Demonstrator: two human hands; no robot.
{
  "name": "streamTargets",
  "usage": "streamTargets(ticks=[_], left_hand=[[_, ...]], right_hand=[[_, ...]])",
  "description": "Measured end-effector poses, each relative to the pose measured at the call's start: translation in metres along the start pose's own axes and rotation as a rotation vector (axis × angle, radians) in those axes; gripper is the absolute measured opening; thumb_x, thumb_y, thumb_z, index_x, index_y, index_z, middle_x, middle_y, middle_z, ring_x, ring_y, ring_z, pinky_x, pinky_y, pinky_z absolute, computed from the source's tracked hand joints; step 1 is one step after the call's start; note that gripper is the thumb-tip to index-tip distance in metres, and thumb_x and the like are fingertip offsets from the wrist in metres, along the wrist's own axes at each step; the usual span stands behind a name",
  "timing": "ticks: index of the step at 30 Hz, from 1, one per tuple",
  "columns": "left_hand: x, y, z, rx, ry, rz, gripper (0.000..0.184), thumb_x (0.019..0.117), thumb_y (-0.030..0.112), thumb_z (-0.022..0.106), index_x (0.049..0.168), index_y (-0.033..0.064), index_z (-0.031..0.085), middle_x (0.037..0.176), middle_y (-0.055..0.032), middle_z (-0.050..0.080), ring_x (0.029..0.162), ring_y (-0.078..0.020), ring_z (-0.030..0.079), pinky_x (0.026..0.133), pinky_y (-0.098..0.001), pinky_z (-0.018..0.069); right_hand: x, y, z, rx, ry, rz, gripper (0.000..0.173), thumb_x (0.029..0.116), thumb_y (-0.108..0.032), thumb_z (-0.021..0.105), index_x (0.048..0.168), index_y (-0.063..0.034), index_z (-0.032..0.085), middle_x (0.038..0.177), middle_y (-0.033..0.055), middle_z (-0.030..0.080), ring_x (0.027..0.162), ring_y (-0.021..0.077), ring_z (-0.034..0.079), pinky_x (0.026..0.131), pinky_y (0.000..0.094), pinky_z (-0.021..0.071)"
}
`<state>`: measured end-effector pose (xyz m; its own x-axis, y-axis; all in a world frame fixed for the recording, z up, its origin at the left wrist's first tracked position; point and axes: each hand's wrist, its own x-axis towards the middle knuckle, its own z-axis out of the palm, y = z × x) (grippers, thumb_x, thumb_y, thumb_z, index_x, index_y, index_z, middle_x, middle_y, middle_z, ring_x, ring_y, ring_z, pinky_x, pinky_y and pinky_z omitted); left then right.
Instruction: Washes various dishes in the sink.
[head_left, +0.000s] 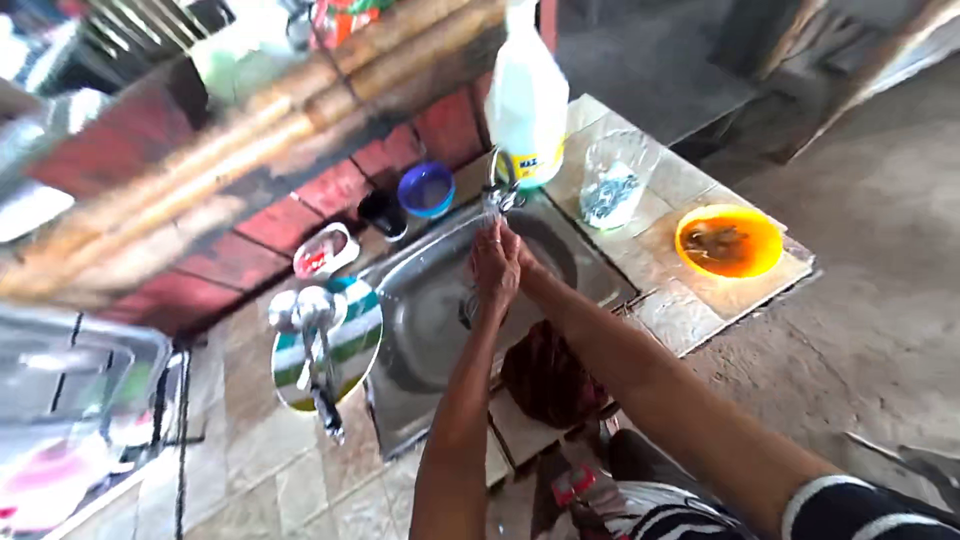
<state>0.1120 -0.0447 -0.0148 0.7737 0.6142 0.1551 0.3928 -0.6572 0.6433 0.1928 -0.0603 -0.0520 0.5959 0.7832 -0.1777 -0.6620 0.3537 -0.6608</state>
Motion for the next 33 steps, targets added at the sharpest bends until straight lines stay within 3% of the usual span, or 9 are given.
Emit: streamTargets(ticks=[2, 5, 7, 10, 15, 19, 26, 28, 33], left_hand=[[0.037, -0.009, 0.008, -0.079, -0.056, -0.104, 0.056, 0.1075, 0.049, 0.045, 0.147, 0.0098, 0.054, 0.147, -0.0179, 0.057, 0.138, -0.0377, 0.051, 0.114, -0.0597, 0.0380], [0.063, -0.021, 0.013, -0.185, -0.139, -0.225, 0.042, 0.1060, 0.027, 0.055, 0.130, -0.0064, 0.061, 0.125, -0.0294, 0.065, 0.119, -0.0430, 0.061, 0.105, -0.0583, 0.0454], [0.060, -0.022, 0.014, -0.272, -0.167, -0.265, 0.040, 0.1077, 0.013, 0.049, 0.138, -0.0127, 0.051, 0.133, -0.0334, 0.059, 0.125, -0.0407, 0.057, 0.109, -0.0501, 0.0424], [0.046, -0.022, 0.017, -0.291, -0.170, -0.219, 0.042, 0.1089, 0.010, 0.045, 0.143, -0.0137, 0.045, 0.138, -0.0324, 0.056, 0.130, -0.0359, 0.055, 0.114, -0.0425, 0.0407], [0.011, -0.041, 0.036, -0.109, 0.009, -0.133, 0.045, 0.1041, 0.013, 0.052, 0.139, -0.0150, 0.049, 0.129, -0.0333, 0.061, 0.125, -0.0405, 0.060, 0.110, -0.0491, 0.0448], [-0.004, -0.046, 0.044, -0.348, -0.182, -0.157, 0.040, 0.1091, 0.008, 0.039, 0.141, -0.0132, 0.049, 0.139, -0.0321, 0.055, 0.133, -0.0363, 0.053, 0.116, -0.0441, 0.0379], [-0.006, -0.045, 0.039, -0.601, -0.312, -0.126, 0.047, 0.1114, 0.013, 0.028, 0.151, -0.0121, 0.036, 0.154, -0.0275, 0.042, 0.143, -0.0257, 0.043, 0.121, -0.0356, 0.0313], [0.004, -0.045, 0.042, -0.510, -0.274, -0.145, 0.041, 0.1105, 0.011, 0.036, 0.144, -0.0105, 0.046, 0.138, -0.0251, 0.056, 0.123, -0.0215, 0.056, 0.106, -0.0328, 0.0447], [0.027, -0.038, 0.035, -0.268, -0.155, -0.252, 0.032, 0.1073, 0.008, 0.047, 0.129, -0.0138, 0.054, 0.112, -0.0271, 0.063, 0.097, -0.0271, 0.063, 0.088, -0.0400, 0.0536]], right_hand=[[0.006, 0.012, -0.002, 0.154, -0.013, -0.060, 0.062, 0.1087, -0.055, 0.012, 0.132, -0.0121, 0.051, 0.107, 0.0032, 0.066, 0.096, 0.0108, 0.063, 0.084, 0.0319, 0.0547], [0.007, 0.002, 0.013, 0.163, 0.216, -0.003, 0.066, 0.1073, -0.059, 0.018, 0.117, -0.0076, 0.057, 0.089, 0.0059, 0.063, 0.079, 0.0154, 0.062, 0.070, 0.0354, 0.0545], [0.007, -0.001, 0.013, 0.080, 0.259, 0.050, 0.057, 0.1095, -0.053, 0.024, 0.117, -0.0068, 0.057, 0.089, 0.0064, 0.062, 0.078, 0.0151, 0.061, 0.071, 0.0344, 0.0538], [-0.001, -0.006, 0.008, -0.047, 0.215, 0.134, 0.052, 0.1106, -0.046, 0.033, 0.138, -0.0046, 0.050, 0.114, 0.0131, 0.063, 0.100, 0.0193, 0.062, 0.088, 0.0379, 0.0524], [-0.003, 0.018, -0.014, -0.208, 0.377, 0.202, 0.050, 0.1094, -0.042, 0.043, 0.124, 0.0028, 0.061, 0.103, 0.0154, 0.066, 0.091, 0.0205, 0.063, 0.085, 0.0387, 0.0526], [-0.005, 0.012, -0.016, 0.073, 0.561, 0.211, 0.035, 0.1109, -0.032, 0.038, 0.113, -0.0020, 0.056, 0.082, 0.0052, 0.052, 0.066, 0.0137, 0.051, 0.063, 0.0305, 0.0482], [-0.010, -0.001, -0.006, -0.066, 0.532, 0.214, 0.051, 0.1137, -0.039, 0.024, 0.109, -0.0014, 0.058, 0.076, 0.0031, 0.048, 0.062, 0.0122, 0.048, 0.061, 0.0295, 0.0463], [-0.013, -0.008, -0.005, -0.072, 0.499, 0.265, 0.058, 0.1131, -0.043, 0.020, 0.115, 0.0014, 0.058, 0.088, 0.0106, 0.054, 0.074, 0.0184, 0.054, 0.072, 0.0360, 0.0484], [-0.015, 0.002, -0.013, -0.308, 0.313, 0.170, 0.041, 0.1132, -0.027, 0.033, 0.127, 0.0034, 0.058, 0.110, 0.0171, 0.062, 0.096, 0.0210, 0.060, 0.088, 0.0376, 0.0503]])
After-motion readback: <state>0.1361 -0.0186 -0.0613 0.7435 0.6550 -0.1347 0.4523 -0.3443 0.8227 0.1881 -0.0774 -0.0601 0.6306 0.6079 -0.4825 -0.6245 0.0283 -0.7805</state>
